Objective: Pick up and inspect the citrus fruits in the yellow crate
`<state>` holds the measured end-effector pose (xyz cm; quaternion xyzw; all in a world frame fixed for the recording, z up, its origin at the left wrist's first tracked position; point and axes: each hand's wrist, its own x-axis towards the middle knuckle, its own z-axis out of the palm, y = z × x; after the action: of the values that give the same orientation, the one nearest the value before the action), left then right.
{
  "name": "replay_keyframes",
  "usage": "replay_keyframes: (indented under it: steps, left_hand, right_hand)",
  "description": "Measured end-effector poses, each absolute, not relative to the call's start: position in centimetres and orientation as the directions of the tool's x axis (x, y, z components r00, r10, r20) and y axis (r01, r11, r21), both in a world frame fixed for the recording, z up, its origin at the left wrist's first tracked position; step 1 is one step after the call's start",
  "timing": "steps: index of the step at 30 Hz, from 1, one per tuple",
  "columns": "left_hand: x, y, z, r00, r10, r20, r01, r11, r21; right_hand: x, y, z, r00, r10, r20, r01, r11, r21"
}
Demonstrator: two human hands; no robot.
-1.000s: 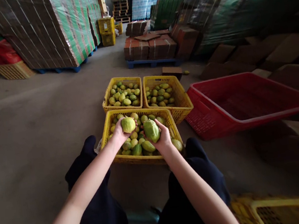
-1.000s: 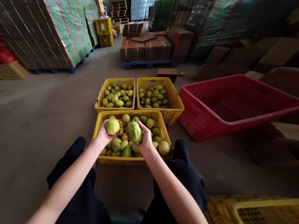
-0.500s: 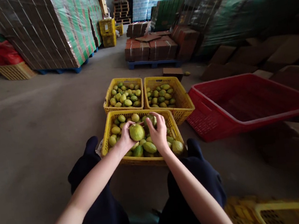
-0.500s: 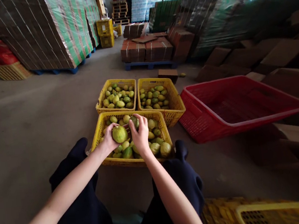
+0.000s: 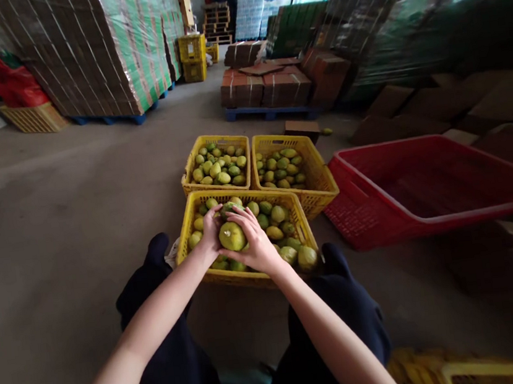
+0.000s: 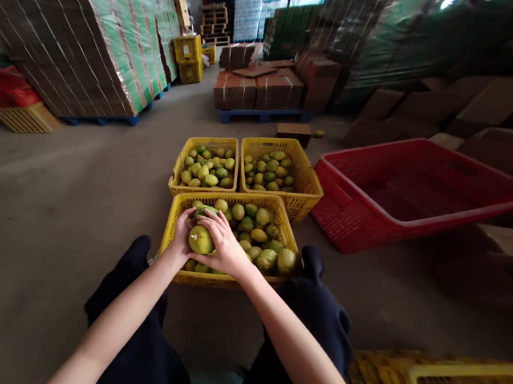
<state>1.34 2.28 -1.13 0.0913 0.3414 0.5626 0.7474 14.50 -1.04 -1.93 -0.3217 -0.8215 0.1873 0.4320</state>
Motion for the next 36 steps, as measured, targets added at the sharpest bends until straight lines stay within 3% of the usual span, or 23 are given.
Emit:
replay_keyframes:
  steps: [4,9,17,27,30,32,36]
  left_hand:
    - [0.8,2.7,0.8,0.210,0.889,-0.407,-0.802,0.395,0.449]
    - [-0.1,3.1,2.7,0.041,0.933,-0.358,-0.915,0.179,0.362]
    - [0.4,2.2,2.9,-0.030,0.997,-0.072,-0.647,0.035,0.762]
    - [0.5,1.6,3.0,0.023,0.983,0.182,-0.451,-0.152,0.880]
    - [0.4,1.8,2.8,0.024,0.991,0.131,-0.437,-0.108,0.893]
    - [0.6,2.0,2.7,0.014,1.000,0.010,-0.504,-0.001,0.863]
    - [1.3,2.4,2.2,0.075,0.952,-0.297,-0.740,0.253,0.623]
  right_hand:
    - [14.7,-1.6,-1.4,-0.243,0.730,0.639,0.360,0.679,-0.640]
    - [15.8,-1.4,-0.7,0.029,0.772,0.636,0.333,0.592,-0.734]
    - [15.5,-1.3,-1.3,0.144,0.735,0.662,0.331,0.595,-0.733]
    - [15.4,-1.2,-2.0,0.050,0.633,0.773,0.390,0.700,-0.598]
    - [15.5,-1.2,-2.0,0.043,0.608,0.793,0.397,0.718,-0.572]
    - [15.5,-1.3,-1.9,0.047,0.621,0.782,0.393,0.708,-0.586]
    - [15.3,-1.3,-1.7,0.092,0.726,0.682,0.345,0.619,-0.705]
